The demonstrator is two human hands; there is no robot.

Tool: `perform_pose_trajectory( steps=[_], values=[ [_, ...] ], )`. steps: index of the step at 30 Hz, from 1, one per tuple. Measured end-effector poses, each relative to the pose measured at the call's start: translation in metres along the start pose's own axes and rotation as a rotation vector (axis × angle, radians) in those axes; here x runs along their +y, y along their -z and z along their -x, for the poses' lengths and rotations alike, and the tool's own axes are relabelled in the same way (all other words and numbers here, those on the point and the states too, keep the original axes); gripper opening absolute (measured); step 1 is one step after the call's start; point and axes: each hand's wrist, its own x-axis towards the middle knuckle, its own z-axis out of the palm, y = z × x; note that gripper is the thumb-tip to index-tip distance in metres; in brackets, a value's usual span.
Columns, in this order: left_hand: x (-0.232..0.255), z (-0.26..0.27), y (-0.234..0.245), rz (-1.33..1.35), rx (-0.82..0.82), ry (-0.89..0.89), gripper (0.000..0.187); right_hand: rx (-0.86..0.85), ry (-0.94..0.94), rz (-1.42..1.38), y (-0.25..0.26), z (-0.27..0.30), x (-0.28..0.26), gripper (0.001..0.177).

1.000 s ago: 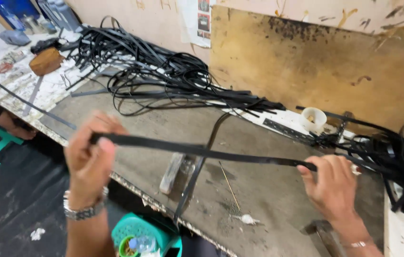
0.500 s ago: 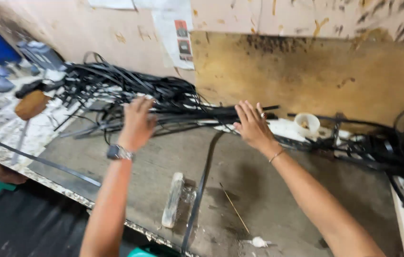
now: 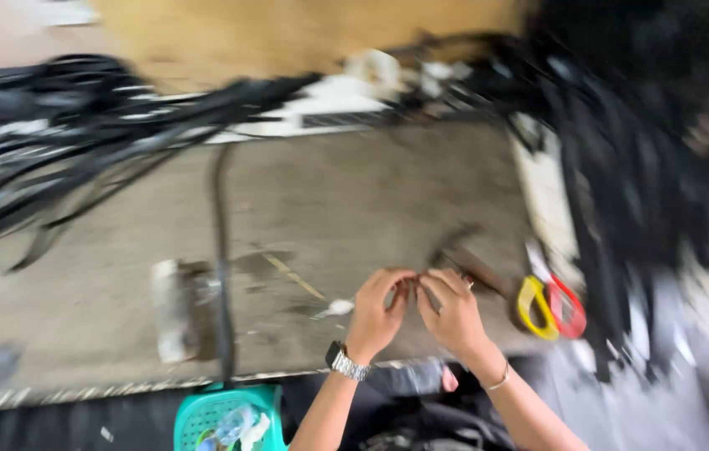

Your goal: Hammering metal rivets into a long leather strap on a workbench to secure components.

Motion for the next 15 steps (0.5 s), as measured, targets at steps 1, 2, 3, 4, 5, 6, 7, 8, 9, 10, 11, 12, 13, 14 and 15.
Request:
perform_pose_trajectory(
  steps=[1, 2, 3, 4, 5, 6, 7, 8, 9, 10, 11, 12, 13, 14, 15],
  values=[
    [0.009, 0.002, -0.019, 0.036, -0.065, 0.002, 0.032, 0.015, -0.061, 0.038, 0.026, 0.009, 0.005, 0.008],
    [0.018, 0.004, -0.039, 0.046, -0.042, -0.017, 0.030, 0.067, -0.088, 0.071, 0.052, 0.018, 0.009, 0.009],
    [0.026, 0.004, -0.055, 0.047, -0.014, -0.040, 0.027, 0.125, -0.107, 0.096, 0.074, 0.025, 0.012, 0.010],
    [0.036, 0.004, -0.069, 0.074, -0.074, -0.042, 0.027, 0.144, -0.161, 0.128, 0.091, 0.040, 0.033, 0.010],
    [0.046, 0.004, -0.083, 0.102, -0.131, -0.036, 0.022, 0.202, -0.218, 0.237, 0.108, 0.056, 0.053, 0.009],
    [0.056, 0.005, -0.096, 0.131, -0.189, -0.030, 0.022, 0.256, -0.275, 0.347, 0.125, 0.074, 0.072, 0.009],
    [0.057, 0.008, -0.114, 0.146, -0.228, -0.028, 0.022, 0.263, -0.311, 0.367, 0.142, 0.086, 0.091, 0.009],
    [0.058, 0.013, -0.130, 0.147, -0.268, -0.048, 0.020, 0.287, -0.370, 0.473, 0.160, 0.099, 0.108, 0.013],
    [0.056, 0.017, -0.142, 0.140, -0.295, -0.069, 0.019, 0.308, -0.418, 0.569, 0.173, 0.109, 0.125, 0.018],
    [0.052, 0.022, -0.152, 0.147, -0.322, -0.068, 0.019, 0.312, -0.444, 0.579, 0.181, 0.112, 0.128, 0.018],
    [0.047, 0.024, -0.162, 0.145, -0.357, -0.102, 0.019, 0.352, -0.462, 0.670, 0.190, 0.112, 0.133, 0.023],
    [0.042, 0.026, -0.171, 0.144, -0.391, -0.136, 0.019, 0.390, -0.480, 0.762, 0.199, 0.112, 0.137, 0.030],
    [0.039, 0.028, -0.174, 0.148, -0.403, -0.140, 0.019, 0.395, -0.491, 0.768, 0.200, 0.114, 0.142, 0.030],
    [0.035, 0.029, -0.176, 0.088, -0.400, -0.202, 0.019, 0.337, -0.567, 0.795, 0.201, 0.116, 0.147, 0.029],
    [0.031, 0.029, -0.178, 0.027, -0.393, -0.265, 0.018, 0.279, -0.640, 0.819, 0.202, 0.117, 0.153, 0.031]
  ],
)
